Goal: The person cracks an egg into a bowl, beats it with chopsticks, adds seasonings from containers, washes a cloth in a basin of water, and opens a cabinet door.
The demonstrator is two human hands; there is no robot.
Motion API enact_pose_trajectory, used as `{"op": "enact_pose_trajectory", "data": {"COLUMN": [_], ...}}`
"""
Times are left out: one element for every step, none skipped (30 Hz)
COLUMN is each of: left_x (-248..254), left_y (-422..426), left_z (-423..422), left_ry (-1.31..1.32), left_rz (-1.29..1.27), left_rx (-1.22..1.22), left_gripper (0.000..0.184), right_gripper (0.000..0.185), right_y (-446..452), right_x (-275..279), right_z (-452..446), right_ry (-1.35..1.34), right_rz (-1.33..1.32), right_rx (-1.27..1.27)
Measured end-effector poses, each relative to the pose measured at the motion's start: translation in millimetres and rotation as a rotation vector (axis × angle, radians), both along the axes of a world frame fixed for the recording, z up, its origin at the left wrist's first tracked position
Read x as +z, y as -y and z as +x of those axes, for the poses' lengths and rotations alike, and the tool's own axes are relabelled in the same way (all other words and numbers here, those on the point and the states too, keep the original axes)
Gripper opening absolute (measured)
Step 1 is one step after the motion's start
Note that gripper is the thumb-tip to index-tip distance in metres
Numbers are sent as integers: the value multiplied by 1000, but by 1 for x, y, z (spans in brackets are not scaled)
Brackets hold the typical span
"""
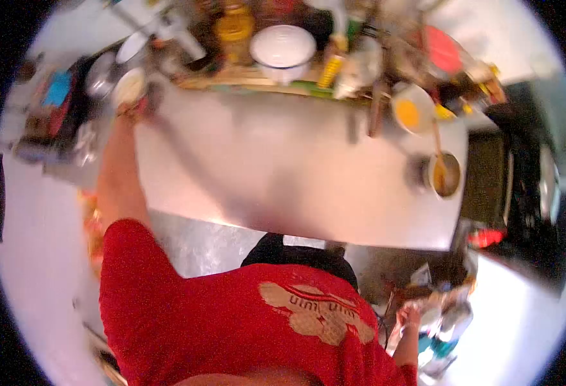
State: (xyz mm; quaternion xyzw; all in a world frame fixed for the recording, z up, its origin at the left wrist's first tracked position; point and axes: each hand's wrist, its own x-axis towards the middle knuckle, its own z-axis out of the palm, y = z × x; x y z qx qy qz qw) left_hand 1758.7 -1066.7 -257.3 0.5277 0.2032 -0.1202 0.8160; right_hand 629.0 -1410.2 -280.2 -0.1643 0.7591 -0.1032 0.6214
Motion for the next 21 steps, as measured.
{"op": "enact_pose_trajectory", "data": {"left_x": [-4, -8, -11, -13, -13, -13, -9, -4, 1, 9, 18, 28, 47, 63, 71, 54, 54, 54, 62, 78, 76], "left_y": [1, 4, 5, 7, 8, 7, 6, 5, 4, 2, 2, 4, 9, 22, 36, 34, 53, 72, 96, 123, 148], "left_z": [1, -2, -5, -12, -22, -35, -52, -73, -97, -123, -151, -183, -220, -258, -289, -304, -335, -367, -393, -431, -453], "left_ry": [5, 3, 5, 9, 16, 25, 42, 57, 79, 114, 168, 331, 639, 776, 877, 1164, 577, 20, -82, 14, 21], "left_rz": [4, 9, 22, 37, 57, 81, 109, 135, 173, 226, 330, 760, 1636, 1959, 1933, 1418, 653, -15, 118, 174, 187], "left_rx": [-13, -27, -41, -50, -62, -68, -76, -85, -109, -153, -225, -471, -802, -972, -1131, -1170, -1181, -849, -940, -1015, -1087], "left_gripper": [33, 33, 33, 32, 32, 32, 32, 32, 33, 33, 33, 33, 33, 34, 34, 36, 39, 44, 44, 41, 41], "right_gripper": [34, 33, 33, 34, 34, 33, 33, 32, 31, 31, 32, 32, 32, 31, 30, 31, 31, 32, 33, 34, 34], "right_y": [-4, -10, -15, -16, -8, -10, -11, -12, -14, -20, -26, -34, -42, -50, -58, -66, -74, -84, -94, -104, -115], "right_x": [22, 26, 30, 52, 48, 55, 61, 63, 61, 63, 64, 61, 55, 51, 48, 44, 36, 26, 17, 10, 6], "right_z": [31, 50, 68, 110, 96, 107, 125, 127, 128, 131, 132, 129, 123, 114, 107, 100, 87, 72, 58, 44, 31], "right_ry": [11, -6, -21, -286, -36, -71, -100, -68, -33, -28, -29, -28, -20, -18, -16, -51, -40, -28, -14, -18, -9], "right_rz": [19, -77, -174, -139, -144, -192, -236, -255, -273, -269, -277, -283, -280, -259, -237, -204, -206, -168, -131, -111, -112], "right_rx": [339, 298, 263, 176, 233, 183, 140, 149, 162, 132, 113, 95, 69, 42, 21, 2, -10, -59, -111, -139, -161]}}
